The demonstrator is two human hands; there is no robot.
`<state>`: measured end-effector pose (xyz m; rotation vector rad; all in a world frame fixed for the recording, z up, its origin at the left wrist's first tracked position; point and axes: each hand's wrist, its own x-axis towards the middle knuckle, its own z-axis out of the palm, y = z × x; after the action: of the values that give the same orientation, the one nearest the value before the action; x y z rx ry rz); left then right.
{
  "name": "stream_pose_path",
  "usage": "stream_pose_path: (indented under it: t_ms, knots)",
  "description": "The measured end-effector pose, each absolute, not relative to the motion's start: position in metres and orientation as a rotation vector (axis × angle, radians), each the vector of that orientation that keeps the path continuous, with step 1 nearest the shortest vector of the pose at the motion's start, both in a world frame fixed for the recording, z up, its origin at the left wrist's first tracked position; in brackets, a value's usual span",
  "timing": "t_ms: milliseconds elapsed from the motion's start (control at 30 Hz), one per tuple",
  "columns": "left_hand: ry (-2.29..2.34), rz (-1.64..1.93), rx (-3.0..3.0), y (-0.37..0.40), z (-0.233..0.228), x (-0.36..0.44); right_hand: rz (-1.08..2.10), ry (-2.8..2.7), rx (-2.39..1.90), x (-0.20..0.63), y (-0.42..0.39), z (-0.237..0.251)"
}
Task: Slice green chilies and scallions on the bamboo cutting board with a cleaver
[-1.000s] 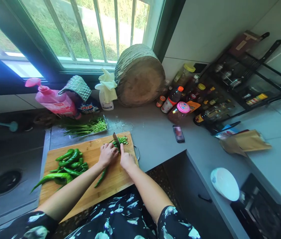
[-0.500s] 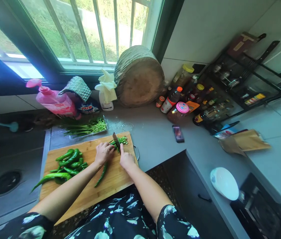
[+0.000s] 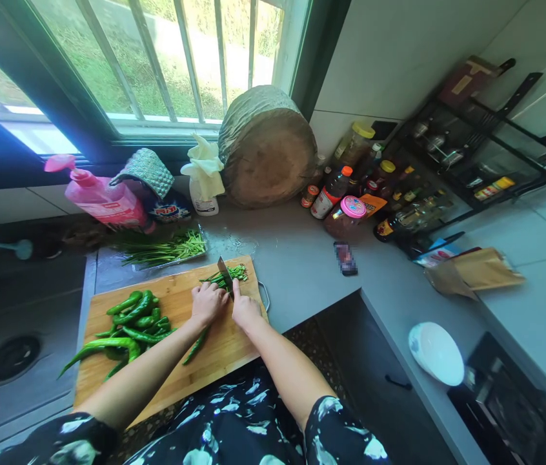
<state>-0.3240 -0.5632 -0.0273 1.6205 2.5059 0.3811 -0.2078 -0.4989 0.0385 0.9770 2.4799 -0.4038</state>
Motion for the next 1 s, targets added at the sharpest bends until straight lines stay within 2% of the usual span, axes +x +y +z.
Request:
stream_pose_path:
  t_ms: [333,833,1000]
  knots:
    - [2.607,0.311,1.221,-0.556,-0.027,-0.313,-0.381,2.495,0.982,-0.207,-0.499,0.033]
    - [2.566,0.216,1.354,-0.563,-0.023,-0.328,-0.375,2.529,0.975,-0.207,-0.5,0.033]
    - [2.557,0.342,1.48,-0.561,-0.025,-0.352,-0.398,2.516,0.973,-0.207,-0.5,0.036]
